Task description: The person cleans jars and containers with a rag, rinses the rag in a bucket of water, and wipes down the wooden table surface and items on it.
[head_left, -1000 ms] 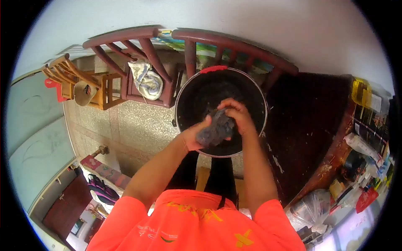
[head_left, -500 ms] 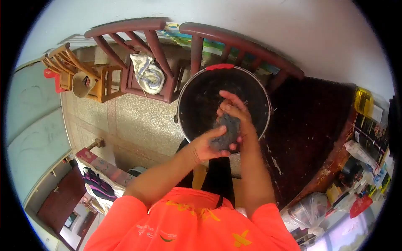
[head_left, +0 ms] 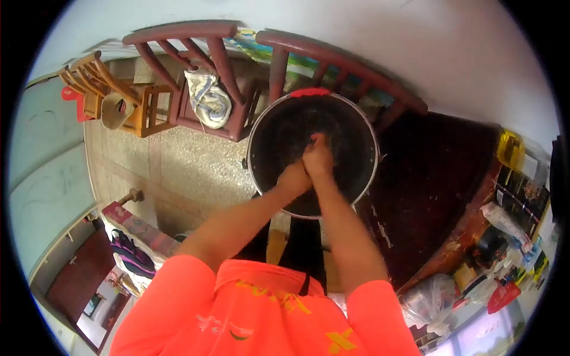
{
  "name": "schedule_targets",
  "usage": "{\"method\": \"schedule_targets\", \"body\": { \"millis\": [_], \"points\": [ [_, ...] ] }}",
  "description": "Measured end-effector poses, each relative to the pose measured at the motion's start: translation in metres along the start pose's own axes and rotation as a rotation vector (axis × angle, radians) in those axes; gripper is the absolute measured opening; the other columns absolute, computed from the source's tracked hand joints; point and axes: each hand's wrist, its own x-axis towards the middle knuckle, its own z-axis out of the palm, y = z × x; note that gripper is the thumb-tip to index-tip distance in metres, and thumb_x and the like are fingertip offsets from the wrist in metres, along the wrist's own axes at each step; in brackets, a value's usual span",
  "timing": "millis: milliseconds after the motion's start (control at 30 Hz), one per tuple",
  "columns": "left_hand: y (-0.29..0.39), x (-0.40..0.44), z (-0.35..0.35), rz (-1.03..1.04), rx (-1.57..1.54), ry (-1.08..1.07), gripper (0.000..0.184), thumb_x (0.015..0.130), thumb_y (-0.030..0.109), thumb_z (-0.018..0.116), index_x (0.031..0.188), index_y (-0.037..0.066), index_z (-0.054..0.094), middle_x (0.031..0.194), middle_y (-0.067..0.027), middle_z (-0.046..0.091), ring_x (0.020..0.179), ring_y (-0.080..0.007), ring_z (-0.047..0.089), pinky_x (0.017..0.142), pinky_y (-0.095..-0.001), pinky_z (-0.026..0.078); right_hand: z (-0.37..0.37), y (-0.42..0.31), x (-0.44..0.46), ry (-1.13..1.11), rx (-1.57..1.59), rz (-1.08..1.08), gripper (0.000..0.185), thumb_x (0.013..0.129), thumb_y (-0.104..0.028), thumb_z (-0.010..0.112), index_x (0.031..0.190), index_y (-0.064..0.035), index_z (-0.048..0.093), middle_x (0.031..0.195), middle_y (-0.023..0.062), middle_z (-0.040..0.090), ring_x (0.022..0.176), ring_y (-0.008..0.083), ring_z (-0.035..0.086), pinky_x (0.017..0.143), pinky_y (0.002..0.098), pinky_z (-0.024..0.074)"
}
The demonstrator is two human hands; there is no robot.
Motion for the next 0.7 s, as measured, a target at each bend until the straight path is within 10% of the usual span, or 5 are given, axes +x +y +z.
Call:
{"method": "schedule_targets", "body": {
  "millis": [100,300,433,567,700],
  "points": [
    [-0.011,-0.011,0.011,0.123,0.182,0.355,0.053,0.078,0.037,0.074,0.112,0.002,0.055,0.074,-0.0116,0.065,0.06,-0.0181,0.063,0.059,-0.0324,0.052,0.002,0.004,-0.004,-0.01,0.007,0.193,0.041,0.089,-0.029,0.058,0.124,-0.0097,0.053,0.125,0.0175,0.059,0.116,0.0361,0.056,0.093,0.0446,0.0455],
    [0.025,-0.064,-0.041,-0.332,-0.969,-0.381,0.041,0.089,0.042,0.064,0.106,0.007,0.054,0.078,-0.0076,0.059,0.054,-0.0159,0.053,0.046,-0.0254,0.042,-0.067,0.025,-0.008,-0.727,1.479,0.321,0.071,0.093,-0.063,0.044,0.143,-0.0119,0.044,0.139,0.0133,0.049,0.127,0.0323,0.047,0.103,0.0487,0.0386],
    [0.037,-0.096,-0.021,-0.298,-1.946,-0.909,0.043,0.089,0.044,0.064,0.105,0.006,0.052,0.087,-0.0064,0.055,0.06,-0.0139,0.051,0.044,-0.0224,0.037,-0.058,-0.001,-0.03,-0.994,1.952,-0.31,0.079,0.09,-0.07,0.037,0.143,-0.012,0.044,0.153,0.0148,0.032,0.138,0.0431,0.031,0.107,0.0598,0.0329],
    [0.067,-0.119,-0.032,-0.255,-1.918,-0.686,0.043,0.088,0.039,0.065,0.109,0.005,0.051,0.094,-0.006,0.055,0.063,-0.015,0.05,0.044,-0.0258,0.038,-0.071,-0.01,-0.038,-0.982,1.602,-0.62,0.05,0.095,-0.039,0.055,0.134,-0.0062,0.054,0.099,0.015,0.064,0.102,0.0378,0.062,0.089,0.0555,0.0505],
    [0.051,-0.107,-0.053,-0.178,-1.529,-0.897,0.027,0.086,0.023,0.066,0.104,0.006,0.054,0.083,-0.0049,0.054,0.061,-0.0138,0.051,0.046,-0.0258,0.039,-0.123,-0.069,-0.066,-0.724,0.962,-0.082,0.035,0.093,-0.015,0.058,0.128,-0.0057,0.059,0.067,0.0012,0.054,0.066,0.0117,0.058,0.066,0.028,0.0519]
  ]
}}
